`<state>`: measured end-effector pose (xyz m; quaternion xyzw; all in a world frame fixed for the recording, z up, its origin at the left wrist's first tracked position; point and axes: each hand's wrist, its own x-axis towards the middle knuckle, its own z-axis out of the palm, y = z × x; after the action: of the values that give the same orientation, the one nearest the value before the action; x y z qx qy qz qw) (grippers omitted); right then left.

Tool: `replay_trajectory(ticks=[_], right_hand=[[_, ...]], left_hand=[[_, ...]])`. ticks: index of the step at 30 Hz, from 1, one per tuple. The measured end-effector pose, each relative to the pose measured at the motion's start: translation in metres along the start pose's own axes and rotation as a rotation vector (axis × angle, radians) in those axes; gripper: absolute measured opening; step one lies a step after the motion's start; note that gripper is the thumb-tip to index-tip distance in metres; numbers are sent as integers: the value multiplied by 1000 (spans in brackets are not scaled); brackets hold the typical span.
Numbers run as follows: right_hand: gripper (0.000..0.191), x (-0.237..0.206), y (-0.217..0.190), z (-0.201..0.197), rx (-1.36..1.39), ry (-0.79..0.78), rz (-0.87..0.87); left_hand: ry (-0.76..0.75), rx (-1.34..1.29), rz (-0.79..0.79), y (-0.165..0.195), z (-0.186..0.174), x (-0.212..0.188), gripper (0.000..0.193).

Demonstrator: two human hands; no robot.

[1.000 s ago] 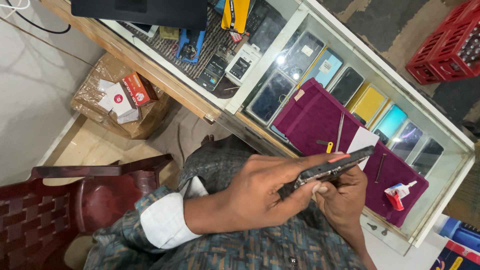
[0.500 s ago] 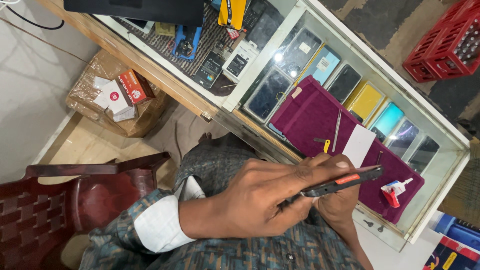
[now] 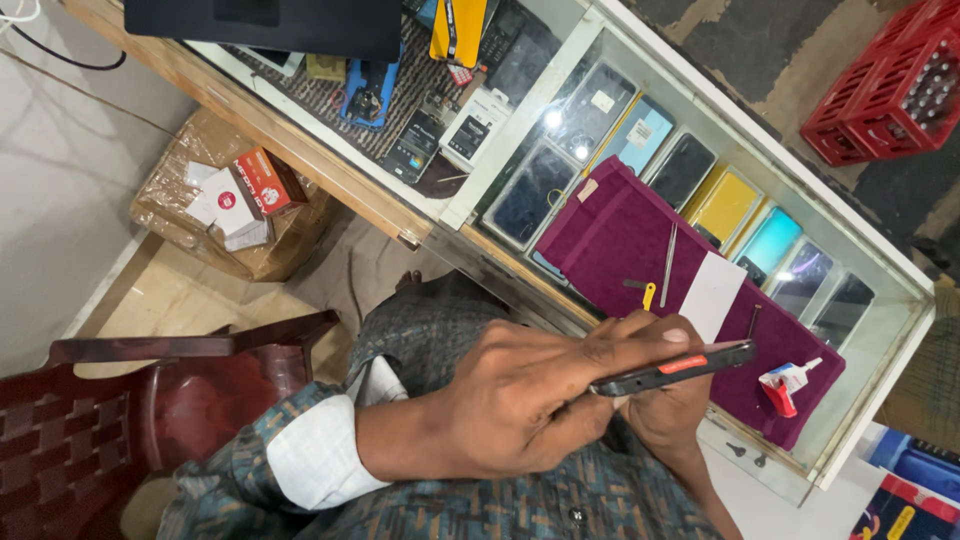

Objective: The person sits at a repair counter and disassembles a smartphone by hand, prying off the back cover and working the battery and internal components out of the frame. They hold the phone body in one hand while separating parts with the other, setting removed pieces on the counter.

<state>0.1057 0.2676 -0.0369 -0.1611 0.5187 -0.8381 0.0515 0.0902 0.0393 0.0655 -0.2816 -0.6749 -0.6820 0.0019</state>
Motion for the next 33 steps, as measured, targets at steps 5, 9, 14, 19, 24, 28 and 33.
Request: replay_trajectory(ticks=[5,9,14,19,24,28,33], right_hand=[[38,-8,3,1,49,136,52],[41,-6,-3,6,-80,192,96],[37,7,-9,21,-34,253,188],[36,18,-16,30,-133,279,285],[33,26,-26,25,-265,212,414],[25,31,-29,18,-239,211,400],[19,42,-22,6,-311,267,290]], left_hand=[[32,-37,-43,-1,-3,2,46],[63,-134,-269,-9,-4,6,37],[219,-274,-371,-27,2,6,25],[303,-493,-416,-55,12,6,19],[321,-426,-396,-77,12,1,12],[331,-542,-409,-88,12,2,12],[304,-614,-440,-95,13,4,13]])
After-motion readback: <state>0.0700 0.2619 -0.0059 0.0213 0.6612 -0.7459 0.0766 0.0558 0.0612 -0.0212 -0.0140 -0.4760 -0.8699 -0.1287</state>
